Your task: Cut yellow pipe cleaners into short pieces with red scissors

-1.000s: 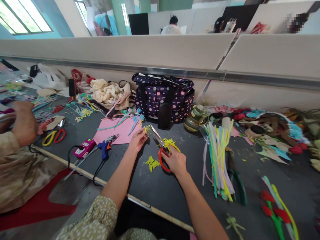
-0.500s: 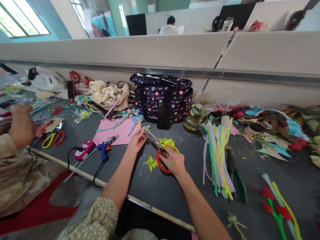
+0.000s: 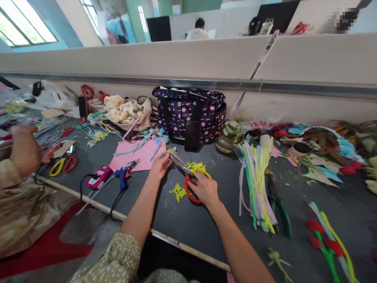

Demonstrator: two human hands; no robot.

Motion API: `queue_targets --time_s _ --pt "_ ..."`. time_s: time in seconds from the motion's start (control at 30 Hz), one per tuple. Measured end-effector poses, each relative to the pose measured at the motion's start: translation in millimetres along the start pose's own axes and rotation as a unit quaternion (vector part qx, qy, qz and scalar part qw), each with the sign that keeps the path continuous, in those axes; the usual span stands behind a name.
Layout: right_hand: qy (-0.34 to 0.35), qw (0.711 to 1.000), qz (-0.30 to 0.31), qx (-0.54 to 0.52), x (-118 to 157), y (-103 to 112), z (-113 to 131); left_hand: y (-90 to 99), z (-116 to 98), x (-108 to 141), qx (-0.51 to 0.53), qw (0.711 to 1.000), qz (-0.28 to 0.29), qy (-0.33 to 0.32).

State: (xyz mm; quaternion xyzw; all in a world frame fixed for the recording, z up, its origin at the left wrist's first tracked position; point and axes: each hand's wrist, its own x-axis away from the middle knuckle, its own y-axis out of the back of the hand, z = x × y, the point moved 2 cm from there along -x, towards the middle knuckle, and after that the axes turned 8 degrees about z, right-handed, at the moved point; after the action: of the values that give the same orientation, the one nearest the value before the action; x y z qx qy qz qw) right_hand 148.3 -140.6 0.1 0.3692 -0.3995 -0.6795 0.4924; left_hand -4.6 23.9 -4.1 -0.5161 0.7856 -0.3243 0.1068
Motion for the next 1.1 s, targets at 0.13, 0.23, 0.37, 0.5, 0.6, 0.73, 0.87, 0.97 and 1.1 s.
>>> queue_targets --time_s 0.13,0.23,0.37,0.5,0.6,0.73,0.87,0.97,1.1 --pt "-0.002 1.0 0.003 0.005 -0.8 -0.3 0.5 0.6 0.2 -0.2 -0.003 1.0 -0.002 0.005" --pt "-0.004 1.0 0.003 0.004 -1.1 -1.0 0.0 0.8 0.4 -0.1 -0.007 1.0 0.004 0.004" --pt "-0.005 1.0 0.008 0.004 -0.6 -1.1 -0.4 1.8 0.8 -0.5 -0.012 1.0 0.007 0.003" --pt "0.008 1.0 0.005 -0.001 0.3 -0.3 0.7 2.4 1.9 -1.4 0.001 1.0 0.026 -0.001" --pt "0.021 1.0 -0.006 -0.002 0.5 -1.2 0.7 2.3 3.2 -1.7 -0.001 0.999 0.038 -0.005" --pt "0.024 1.0 -0.018 0.003 0.4 -3.6 -1.2 1.2 4.3 -0.9 -0.007 0.999 0.045 -0.004" --pt "0.017 1.0 -0.011 0.002 0.6 -4.1 -2.5 1.0 4.8 -0.6 -0.009 0.999 0.043 0.003" --pt "0.018 1.0 -0.009 0.006 0.6 -3.6 -2.3 2.5 5.7 -1.3 -0.009 0.999 0.037 0.005" --pt "0.026 0.999 -0.014 0.015 0.8 -3.7 -1.5 5.9 8.2 -3.2 -0.011 0.999 0.031 0.003"
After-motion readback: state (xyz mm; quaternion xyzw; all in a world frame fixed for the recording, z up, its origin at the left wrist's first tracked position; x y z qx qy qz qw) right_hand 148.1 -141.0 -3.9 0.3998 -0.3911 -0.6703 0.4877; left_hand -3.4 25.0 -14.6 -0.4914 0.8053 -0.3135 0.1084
